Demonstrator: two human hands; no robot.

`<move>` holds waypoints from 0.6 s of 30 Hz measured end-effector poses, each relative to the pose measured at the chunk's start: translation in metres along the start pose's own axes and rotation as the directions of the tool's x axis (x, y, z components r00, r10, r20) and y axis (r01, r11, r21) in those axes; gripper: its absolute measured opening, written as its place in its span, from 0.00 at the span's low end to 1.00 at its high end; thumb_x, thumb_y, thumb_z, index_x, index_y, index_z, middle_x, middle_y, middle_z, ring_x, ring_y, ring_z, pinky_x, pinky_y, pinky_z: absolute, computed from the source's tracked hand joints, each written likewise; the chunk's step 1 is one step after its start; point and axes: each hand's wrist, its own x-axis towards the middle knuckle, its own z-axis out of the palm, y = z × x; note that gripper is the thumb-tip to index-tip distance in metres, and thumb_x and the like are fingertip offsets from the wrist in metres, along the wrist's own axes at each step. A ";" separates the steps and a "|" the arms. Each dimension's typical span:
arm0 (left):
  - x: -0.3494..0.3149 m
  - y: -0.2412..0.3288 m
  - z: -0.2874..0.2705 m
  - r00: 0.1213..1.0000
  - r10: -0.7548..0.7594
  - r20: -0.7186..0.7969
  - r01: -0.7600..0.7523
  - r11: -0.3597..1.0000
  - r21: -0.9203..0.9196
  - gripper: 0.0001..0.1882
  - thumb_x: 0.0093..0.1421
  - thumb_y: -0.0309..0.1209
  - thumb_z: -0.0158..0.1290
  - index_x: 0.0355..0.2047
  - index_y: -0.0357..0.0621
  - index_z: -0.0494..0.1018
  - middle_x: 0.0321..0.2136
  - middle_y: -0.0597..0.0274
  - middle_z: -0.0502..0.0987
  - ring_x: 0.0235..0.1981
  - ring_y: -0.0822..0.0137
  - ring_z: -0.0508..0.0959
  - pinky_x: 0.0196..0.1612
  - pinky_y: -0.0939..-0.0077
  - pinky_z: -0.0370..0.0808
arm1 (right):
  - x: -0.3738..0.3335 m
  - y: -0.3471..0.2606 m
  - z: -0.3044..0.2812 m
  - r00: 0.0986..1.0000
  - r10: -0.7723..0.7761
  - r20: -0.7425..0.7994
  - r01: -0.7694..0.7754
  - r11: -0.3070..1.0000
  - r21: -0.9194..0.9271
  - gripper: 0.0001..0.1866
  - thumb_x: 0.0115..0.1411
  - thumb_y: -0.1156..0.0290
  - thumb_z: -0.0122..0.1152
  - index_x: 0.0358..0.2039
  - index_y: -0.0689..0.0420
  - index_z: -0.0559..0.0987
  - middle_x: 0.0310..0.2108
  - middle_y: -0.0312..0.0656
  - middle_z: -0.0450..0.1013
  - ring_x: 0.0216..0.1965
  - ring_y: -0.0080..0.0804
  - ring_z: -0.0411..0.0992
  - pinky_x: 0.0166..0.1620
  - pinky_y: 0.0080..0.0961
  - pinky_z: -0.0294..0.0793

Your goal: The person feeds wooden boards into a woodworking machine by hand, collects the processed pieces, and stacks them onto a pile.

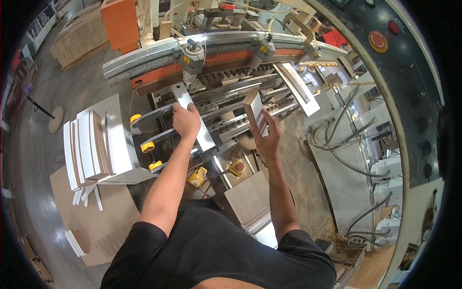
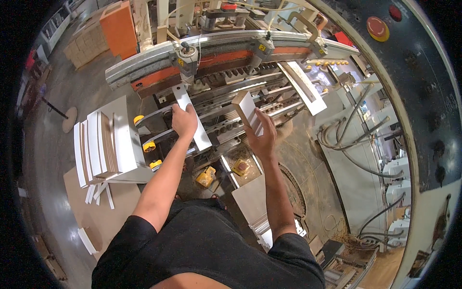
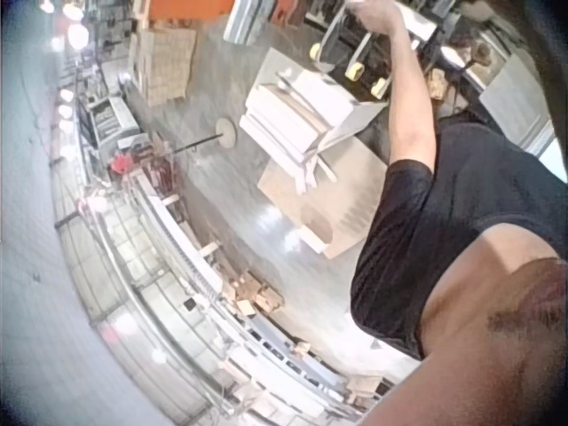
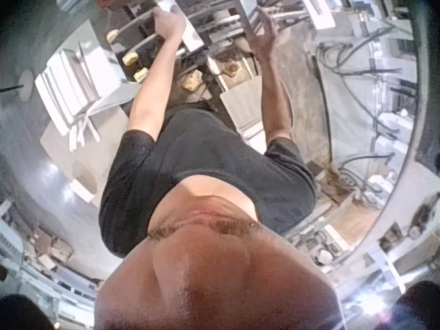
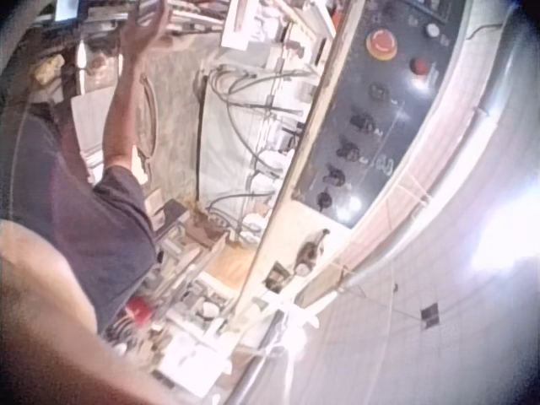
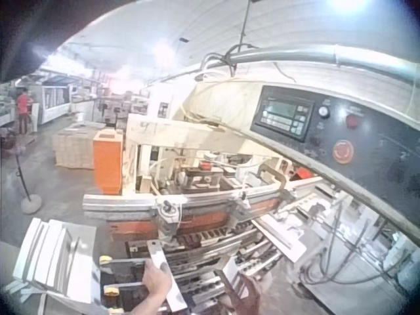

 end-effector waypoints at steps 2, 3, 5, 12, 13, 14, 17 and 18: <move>-0.002 0.001 0.000 1.000 0.001 0.031 -0.001 1.000 -0.010 0.21 0.61 0.40 0.50 0.42 0.32 0.65 0.40 0.38 0.77 0.40 0.38 0.78 0.44 0.47 0.73 | -0.006 -0.008 -0.001 1.000 0.019 -0.024 -0.019 1.000 -0.018 0.32 0.50 0.73 0.72 0.57 0.55 0.74 0.50 0.46 0.75 0.49 0.40 0.75 0.49 0.35 0.75; -0.003 0.002 0.000 1.000 0.000 0.031 0.000 1.000 -0.003 0.21 0.62 0.40 0.50 0.42 0.33 0.65 0.41 0.38 0.77 0.40 0.38 0.78 0.44 0.47 0.73 | -0.007 -0.018 0.000 0.989 0.135 -0.063 -0.134 0.991 0.030 0.33 0.50 0.75 0.71 0.58 0.56 0.73 0.50 0.45 0.75 0.49 0.35 0.74 0.49 0.31 0.74; -0.002 0.001 0.000 0.999 0.008 0.038 -0.008 1.000 -0.003 0.21 0.62 0.41 0.50 0.43 0.33 0.65 0.41 0.38 0.76 0.40 0.38 0.78 0.44 0.47 0.73 | -0.011 -0.019 0.002 0.949 0.295 -0.110 -0.285 0.953 0.102 0.33 0.54 0.76 0.69 0.61 0.54 0.70 0.44 0.42 0.77 0.45 0.26 0.74 0.45 0.24 0.72; 0.001 -0.001 -0.002 0.998 0.008 0.065 -0.008 1.000 0.002 0.22 0.63 0.42 0.47 0.44 0.32 0.64 0.44 0.38 0.76 0.41 0.38 0.78 0.45 0.47 0.74 | -0.016 -0.036 -0.003 0.605 0.795 -0.048 -0.565 0.471 0.677 0.33 0.58 0.69 0.68 0.62 0.54 0.66 0.38 0.36 0.76 0.36 0.25 0.73 0.39 0.25 0.70; 0.002 -0.001 -0.003 0.994 -0.011 0.111 0.012 1.000 -0.006 0.23 0.62 0.43 0.48 0.45 0.32 0.64 0.45 0.38 0.75 0.42 0.38 0.78 0.47 0.47 0.73 | -0.020 -0.031 -0.003 0.597 0.800 -0.058 -0.578 0.479 0.660 0.33 0.58 0.69 0.68 0.62 0.54 0.65 0.37 0.35 0.76 0.36 0.26 0.74 0.38 0.26 0.70; 0.003 -0.002 -0.005 0.987 -0.032 0.157 0.034 0.999 -0.012 0.25 0.62 0.43 0.49 0.47 0.31 0.64 0.47 0.37 0.74 0.44 0.38 0.77 0.48 0.47 0.72 | -0.023 -0.031 -0.003 0.599 0.798 -0.063 -0.574 0.483 0.661 0.33 0.58 0.69 0.68 0.62 0.54 0.65 0.37 0.35 0.76 0.36 0.26 0.74 0.38 0.26 0.70; 0.008 -0.006 -0.016 0.974 -0.027 0.225 0.054 0.992 -0.113 0.29 0.59 0.44 0.53 0.50 0.30 0.64 0.50 0.36 0.71 0.51 0.39 0.74 0.54 0.50 0.70 | -0.027 -0.036 -0.006 0.604 0.795 -0.055 -0.613 0.508 0.606 0.33 0.56 0.69 0.69 0.61 0.54 0.67 0.36 0.37 0.77 0.35 0.26 0.74 0.37 0.25 0.70; 0.007 -0.011 -0.019 0.975 -0.040 0.219 0.065 0.992 -0.110 0.29 0.59 0.44 0.53 0.50 0.30 0.64 0.50 0.36 0.71 0.51 0.39 0.74 0.54 0.50 0.70 | -0.031 -0.037 -0.006 0.643 0.765 -0.026 -0.636 0.552 0.540 0.33 0.55 0.69 0.69 0.61 0.56 0.68 0.35 0.38 0.77 0.36 0.28 0.74 0.38 0.27 0.71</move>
